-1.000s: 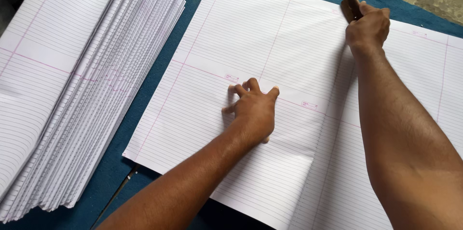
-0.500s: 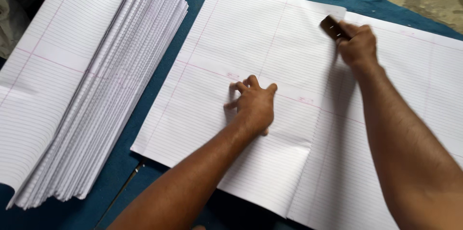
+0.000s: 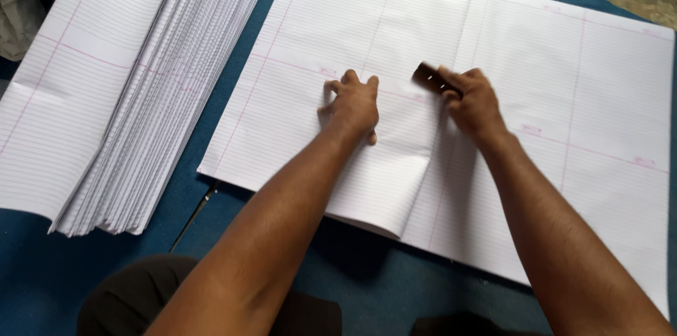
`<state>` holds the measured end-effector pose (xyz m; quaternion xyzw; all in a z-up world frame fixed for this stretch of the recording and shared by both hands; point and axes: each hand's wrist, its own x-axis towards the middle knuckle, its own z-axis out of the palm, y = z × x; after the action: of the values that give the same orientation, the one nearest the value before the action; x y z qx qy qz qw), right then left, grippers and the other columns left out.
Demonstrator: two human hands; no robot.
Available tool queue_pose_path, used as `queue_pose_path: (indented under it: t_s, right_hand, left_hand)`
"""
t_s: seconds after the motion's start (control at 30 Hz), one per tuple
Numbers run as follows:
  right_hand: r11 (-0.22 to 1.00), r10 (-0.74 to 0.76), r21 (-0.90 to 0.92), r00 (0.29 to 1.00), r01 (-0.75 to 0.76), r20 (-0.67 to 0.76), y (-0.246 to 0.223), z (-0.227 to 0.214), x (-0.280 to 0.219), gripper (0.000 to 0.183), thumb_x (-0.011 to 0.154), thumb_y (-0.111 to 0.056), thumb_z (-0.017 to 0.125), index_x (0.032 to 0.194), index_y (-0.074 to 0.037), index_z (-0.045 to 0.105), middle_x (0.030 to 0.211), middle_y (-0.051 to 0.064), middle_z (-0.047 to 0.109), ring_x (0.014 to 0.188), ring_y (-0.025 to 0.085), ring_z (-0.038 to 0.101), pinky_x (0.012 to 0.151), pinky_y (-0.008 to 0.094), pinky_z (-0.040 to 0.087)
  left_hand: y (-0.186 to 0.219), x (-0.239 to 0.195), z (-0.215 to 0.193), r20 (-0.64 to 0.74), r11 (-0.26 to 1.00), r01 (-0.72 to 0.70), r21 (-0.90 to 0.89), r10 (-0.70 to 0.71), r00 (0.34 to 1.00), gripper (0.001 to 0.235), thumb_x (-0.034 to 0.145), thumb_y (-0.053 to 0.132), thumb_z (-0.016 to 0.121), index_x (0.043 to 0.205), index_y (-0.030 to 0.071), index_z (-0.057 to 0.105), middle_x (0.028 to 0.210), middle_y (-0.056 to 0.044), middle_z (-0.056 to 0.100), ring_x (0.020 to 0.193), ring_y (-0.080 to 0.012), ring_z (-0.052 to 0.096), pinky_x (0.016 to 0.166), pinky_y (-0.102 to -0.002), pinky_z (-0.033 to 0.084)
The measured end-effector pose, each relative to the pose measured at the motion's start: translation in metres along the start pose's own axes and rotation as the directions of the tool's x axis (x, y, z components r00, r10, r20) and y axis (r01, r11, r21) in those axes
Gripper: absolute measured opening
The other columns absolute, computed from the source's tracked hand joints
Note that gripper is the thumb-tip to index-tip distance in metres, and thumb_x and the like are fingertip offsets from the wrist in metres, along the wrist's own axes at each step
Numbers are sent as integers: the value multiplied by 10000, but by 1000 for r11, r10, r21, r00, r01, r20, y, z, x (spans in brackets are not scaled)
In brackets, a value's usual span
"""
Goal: The person sits on the floor and repeatedly folds large lined paper sheets in half using a wooden tool to press the crease. They handle the sheets one at a time, folding and pressing each before moving to the next.
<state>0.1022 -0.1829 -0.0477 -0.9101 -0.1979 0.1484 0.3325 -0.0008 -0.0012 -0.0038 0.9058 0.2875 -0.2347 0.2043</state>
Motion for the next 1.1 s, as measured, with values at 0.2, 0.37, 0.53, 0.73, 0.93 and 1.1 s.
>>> queue_pose_path:
  t_s: [0.2, 0.37, 0.53, 0.73, 0.93, 1.1]
  right_hand:
    - [989, -119, -79, 987, 128, 108, -5, 3, -63, 386, 1018, -141, 578, 1392, -221, 633, 1125, 71, 569, 967, 177, 555, 895, 294, 542]
    - [975, -146, -136, 967, 176, 207, -1, 8, -113, 409, 974, -149, 599, 1365, -254, 651, 1116, 68, 606, 977, 183, 581, 898, 305, 551]
    - [949, -227, -148, 928, 279, 294, 6, 12, -153, 431, 934, -150, 627, 1342, -285, 653, 1122, 47, 636, 1001, 177, 618, 918, 312, 557]
    - [922, -296, -116, 866, 369, 402, 9, 5, -188, 481, 896, -86, 657, 1322, -310, 664, 1110, 36, 650, 1021, 174, 627, 924, 315, 563]
    - [954, -205, -95, 850, 284, 485, 4, 2, -198, 525, 851, -80, 680, 1308, -340, 699, 1108, 2, 658, 1041, 163, 631, 940, 330, 561]
    - [996, -63, -26, 881, 85, 469, 6, 1, -200, 453, 895, -125, 655, 1303, -319, 689, 1103, 3, 669, 1027, 149, 651, 925, 328, 573]
  left_hand:
    - [-6, -15, -4, 4, 997, 13, -72, -12, 1000, 988, 593, 27, 946, 1433, 246, 476, 1545, -60, 352, 1522, -414, 167, 1131, -624, 438]
    - [-7, -22, -1, -68, 996, -7, -89, 1, 998, 917, 580, 122, 963, 1385, 207, 531, 1524, -71, 384, 1498, -389, 231, 1145, -617, 410]
    - [-11, -22, 4, -79, 995, 5, -97, -13, 997, 842, 585, 145, 968, 1330, 197, 578, 1501, -35, 417, 1483, -338, 286, 1130, -569, 448]
    - [-17, -17, 11, -117, 996, -14, -88, 4, 993, 849, 592, 207, 991, 1329, 171, 571, 1475, -47, 430, 1447, -312, 339, 1086, -544, 487]
    - [-26, -8, 22, -161, 994, -78, -82, 64, 985, 846, 623, 268, 980, 1349, 147, 564, 1486, -89, 416, 1453, -326, 307, 1129, -560, 412]
    - [-44, 0, 39, -184, 986, -161, -40, 151, 971, 771, 684, 356, 924, 1327, 87, 596, 1486, -143, 467, 1443, -331, 382, 1140, -489, 463]
